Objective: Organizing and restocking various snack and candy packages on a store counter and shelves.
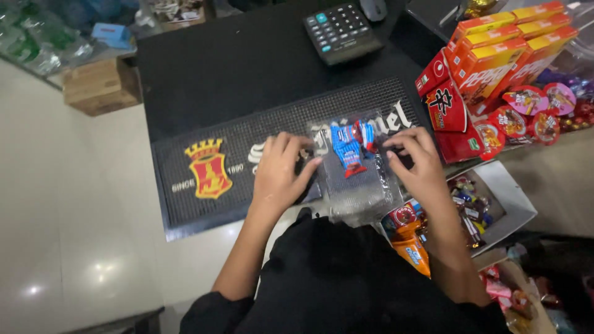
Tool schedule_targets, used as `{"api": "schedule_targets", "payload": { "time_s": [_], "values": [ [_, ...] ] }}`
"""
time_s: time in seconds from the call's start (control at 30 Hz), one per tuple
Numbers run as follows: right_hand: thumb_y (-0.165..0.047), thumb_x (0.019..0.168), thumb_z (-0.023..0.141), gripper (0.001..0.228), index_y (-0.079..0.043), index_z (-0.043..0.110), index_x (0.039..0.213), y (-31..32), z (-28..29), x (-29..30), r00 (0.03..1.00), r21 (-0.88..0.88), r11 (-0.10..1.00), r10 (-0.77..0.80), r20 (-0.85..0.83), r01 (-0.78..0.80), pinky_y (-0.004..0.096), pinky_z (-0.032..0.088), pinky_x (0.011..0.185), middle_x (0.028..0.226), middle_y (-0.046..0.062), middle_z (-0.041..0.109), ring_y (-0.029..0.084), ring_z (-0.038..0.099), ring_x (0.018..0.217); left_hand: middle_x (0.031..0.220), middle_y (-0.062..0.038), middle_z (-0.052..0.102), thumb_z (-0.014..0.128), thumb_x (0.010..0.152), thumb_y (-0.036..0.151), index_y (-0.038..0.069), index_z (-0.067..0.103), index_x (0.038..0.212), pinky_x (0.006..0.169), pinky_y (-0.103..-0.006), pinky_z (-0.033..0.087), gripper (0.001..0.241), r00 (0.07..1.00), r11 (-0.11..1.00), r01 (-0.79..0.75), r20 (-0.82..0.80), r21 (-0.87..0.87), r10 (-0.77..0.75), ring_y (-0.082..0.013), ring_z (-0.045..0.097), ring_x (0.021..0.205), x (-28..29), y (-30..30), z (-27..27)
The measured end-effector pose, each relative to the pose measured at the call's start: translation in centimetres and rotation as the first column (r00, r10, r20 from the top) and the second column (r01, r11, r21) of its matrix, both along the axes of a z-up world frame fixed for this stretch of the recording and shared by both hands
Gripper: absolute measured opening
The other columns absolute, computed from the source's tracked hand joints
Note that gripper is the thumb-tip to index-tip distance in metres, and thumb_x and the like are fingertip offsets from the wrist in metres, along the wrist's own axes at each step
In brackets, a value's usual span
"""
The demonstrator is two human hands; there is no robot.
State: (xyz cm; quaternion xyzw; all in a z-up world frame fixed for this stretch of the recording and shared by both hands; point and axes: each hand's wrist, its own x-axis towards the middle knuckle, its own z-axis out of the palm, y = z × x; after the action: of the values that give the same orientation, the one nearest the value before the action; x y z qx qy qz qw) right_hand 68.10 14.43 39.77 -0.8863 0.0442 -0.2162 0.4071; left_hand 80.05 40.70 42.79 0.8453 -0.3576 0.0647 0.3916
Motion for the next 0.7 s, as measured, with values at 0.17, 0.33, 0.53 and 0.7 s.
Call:
{"api": "schedule_targets", "payload": {
  "time_s": [0.17, 0.33, 0.53, 0.7],
  "values": [
    [-0.011, 0.087, 0.073, 0.039, -0.01, 0.065, 0.125, 0.4, 2.3, 2.2, 0.991, -0.294, 0.953, 0.029, -0.131, -0.067, 0.044, 0.047, 0.101, 0.124, 0.011, 0.058, 0.031, 0.055, 0.118, 0.108, -0.007, 0.064, 0.076, 0.079, 0.019, 0.009, 0.068, 0.105, 0.085, -0.042, 0.048, 0.029, 0.959, 0.987, 0.156, 0.234, 0.04, -0.161, -0.03, 0.058, 0.104, 2.7, -4.4, -1.1],
    [-0.026, 0.077, 0.082, 0.071, -0.007, 0.053, 0.138, 1.9, 2.0, 3.6, 0.96, -0.463, 0.881, -0.036, -0.278, -0.101, 0.051, 0.038, 0.096, 0.126, 0.016, 0.055, 0.038, 0.048, 0.117, 0.111, -0.007, 0.063, 0.073, 0.079, 0.013, 0.007, 0.067, 0.104, 0.087, -0.0391, 0.047, 0.026, 0.898, 0.954, 0.166, 0.361, 0.25, -0.251, -0.026, 0.058, 0.11, 2.9, -8.2, -4.3],
    [-0.019, 0.079, 0.08, 0.066, -0.006, 0.055, 0.139, 1.5, 1.9, 3.3, 0.967, -0.495, 0.86, -0.01, -0.253, -0.121, 0.05, 0.037, 0.099, 0.132, 0.011, 0.058, 0.034, 0.048, 0.12, 0.106, -0.003, 0.065, 0.063, 0.072, 0.014, 0.009, 0.071, 0.109, 0.081, -0.0388, 0.045, 0.039, 0.855, 0.931, 0.215, 0.404, 0.295, -0.325, -0.024, 0.058, 0.104, 4.0, -7.7, -3.0],
    [-0.018, 0.079, 0.078, 0.045, -0.007, 0.064, 0.12, 1.3, 1.2, 2.9, 0.97, -0.51, 0.832, 0.125, -0.21, -0.218, 0.051, 0.033, 0.109, 0.13, 0.009, 0.061, 0.032, 0.049, 0.127, 0.102, -0.002, 0.067, 0.064, 0.084, 0.013, 0.009, 0.072, 0.102, 0.084, -0.0381, 0.045, 0.02, 0.849, 0.914, 0.322, 0.352, 0.248, -0.394, -0.022, 0.059, 0.105, 4.9, -6.8, -2.7]
  ]
}}
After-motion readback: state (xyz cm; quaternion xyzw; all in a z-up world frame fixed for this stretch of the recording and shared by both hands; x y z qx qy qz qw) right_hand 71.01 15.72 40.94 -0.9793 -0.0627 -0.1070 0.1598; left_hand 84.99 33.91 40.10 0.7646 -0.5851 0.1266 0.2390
